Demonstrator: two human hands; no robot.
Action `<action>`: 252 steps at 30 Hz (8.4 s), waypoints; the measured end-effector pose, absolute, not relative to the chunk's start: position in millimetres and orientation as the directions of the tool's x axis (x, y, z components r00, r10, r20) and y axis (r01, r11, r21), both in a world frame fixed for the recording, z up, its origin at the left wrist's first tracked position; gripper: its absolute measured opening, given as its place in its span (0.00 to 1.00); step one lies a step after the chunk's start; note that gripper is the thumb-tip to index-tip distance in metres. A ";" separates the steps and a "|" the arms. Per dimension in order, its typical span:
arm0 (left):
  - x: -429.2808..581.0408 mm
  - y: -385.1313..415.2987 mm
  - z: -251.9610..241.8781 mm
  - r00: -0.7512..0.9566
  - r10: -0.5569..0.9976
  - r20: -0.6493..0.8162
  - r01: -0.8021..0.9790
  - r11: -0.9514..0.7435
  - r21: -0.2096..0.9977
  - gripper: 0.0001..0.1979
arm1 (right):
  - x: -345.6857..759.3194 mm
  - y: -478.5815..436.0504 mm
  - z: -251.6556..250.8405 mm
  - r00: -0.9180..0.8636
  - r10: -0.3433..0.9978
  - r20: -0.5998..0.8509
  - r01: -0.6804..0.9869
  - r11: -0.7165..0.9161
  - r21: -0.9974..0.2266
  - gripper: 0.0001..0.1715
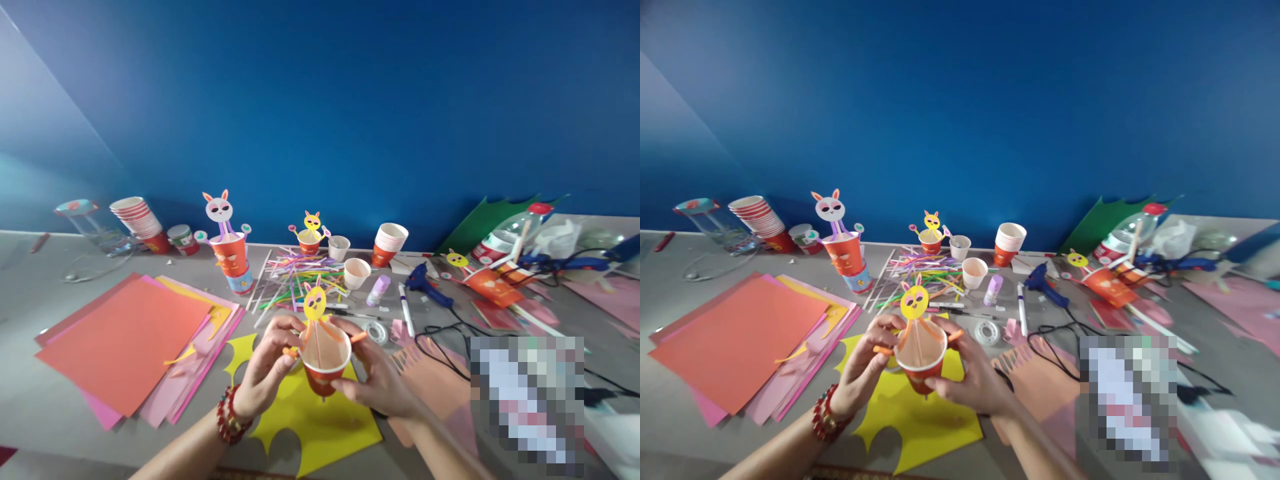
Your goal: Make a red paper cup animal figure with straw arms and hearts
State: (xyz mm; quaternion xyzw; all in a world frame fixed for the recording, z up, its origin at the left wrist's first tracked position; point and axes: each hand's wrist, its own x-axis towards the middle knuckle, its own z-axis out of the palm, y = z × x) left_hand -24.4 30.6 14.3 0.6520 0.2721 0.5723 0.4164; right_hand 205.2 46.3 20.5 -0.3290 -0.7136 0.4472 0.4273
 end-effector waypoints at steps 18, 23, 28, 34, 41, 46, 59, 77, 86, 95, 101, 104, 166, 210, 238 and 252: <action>-37.4 37.8 18.5 0.338 0.823 0.457 -0.098 -0.452 0.887 0.15 | 207.0 44.7 23.1 -0.465 0.820 0.333 0.042 0.397 -0.917 0.41; -40.1 36.4 18.9 0.336 0.837 0.432 -0.134 -0.412 0.901 0.14 | 204.3 42.9 23.4 -0.464 0.829 0.311 -0.070 0.316 -0.946 0.39; -41.9 35.8 18.2 0.374 0.842 0.389 -0.294 -0.290 0.910 0.14 | 208.1 46.1 30.3 -0.559 0.760 0.333 -0.164 0.292 -0.942 0.33; -41.3 35.8 17.8 0.430 0.828 0.359 -0.399 -0.183 0.899 0.15 | 214.2 50.6 37.1 -0.573 0.736 0.360 -0.145 0.342 -0.929 0.17; -38.4 36.1 18.7 0.472 0.812 0.344 -0.408 -0.145 0.901 0.15 | 214.8 49.9 38.3 -0.577 0.738 0.349 -0.184 0.299 -0.936 0.14; -35.6 36.5 19.0 0.501 0.793 0.345 -0.441 -0.109 0.891 0.15 | 211.9 52.0 36.8 -0.587 0.695 0.415 -0.234 0.345 -0.909 0.14; -29.0 35.5 18.7 0.496 0.795 0.348 -0.544 -0.027 0.839 0.14 | 205.4 47.4 34.8 -0.541 0.748 0.384 -0.357 0.209 -0.911 0.17; -29.2 34.8 22.6 0.522 0.779 0.348 -0.498 -0.054 0.866 0.13 | 209.9 50.1 31.0 -0.589 0.672 0.449 -0.264 0.366 -0.893 0.17; -28.4 36.7 19.2 0.515 0.788 0.337 -0.505 -0.039 0.862 0.14 | 208.2 54.3 32.2 -0.548 0.670 0.501 -0.348 0.362 -0.865 0.13; -31.1 38.3 22.2 0.505 0.793 0.341 -0.484 -0.067 0.872 0.10 | 213.2 56.5 37.1 -0.558 0.674 0.484 -0.259 0.412 -0.873 0.13; -31.0 37.8 18.5 0.436 0.832 0.342 -0.488 -0.101 0.867 0.10 | 214.6 56.6 39.0 -0.556 0.665 0.498 -0.227 0.455 -0.861 0.07; -30.5 37.4 18.2 0.401 0.846 0.351 -0.479 -0.133 0.868 0.10 | 214.6 56.8 39.2 -0.539 0.675 0.504 -0.211 0.472 -0.856 0.07; -21.9 43.5 4.5 -0.139 0.988 0.075 -0.319 -0.116 0.941 0.26 | 211.3 59.7 33.0 -0.486 0.660 0.573 0.034 0.669 -0.742 0.13; -24.2 32.9 -0.6 0.282 0.951 0.128 -0.551 0.051 0.833 0.14 | 211.8 57.2 36.3 -0.496 0.633 0.595 -0.061 0.658 -0.751 0.11; -15.7 31.1 6.8 0.241 0.970 0.032 -0.578 0.117 0.808 0.13 | 210.0 56.8 38.3 -0.505 0.624 0.596 -0.010 0.686 -0.727 0.09; -17.6 25.8 -5.4 0.244 0.970 0.015 -0.535 0.121 0.836 0.21 | 208.0 51.9 42.0 -0.521 0.608 0.600 0.022 0.712 -0.702 0.19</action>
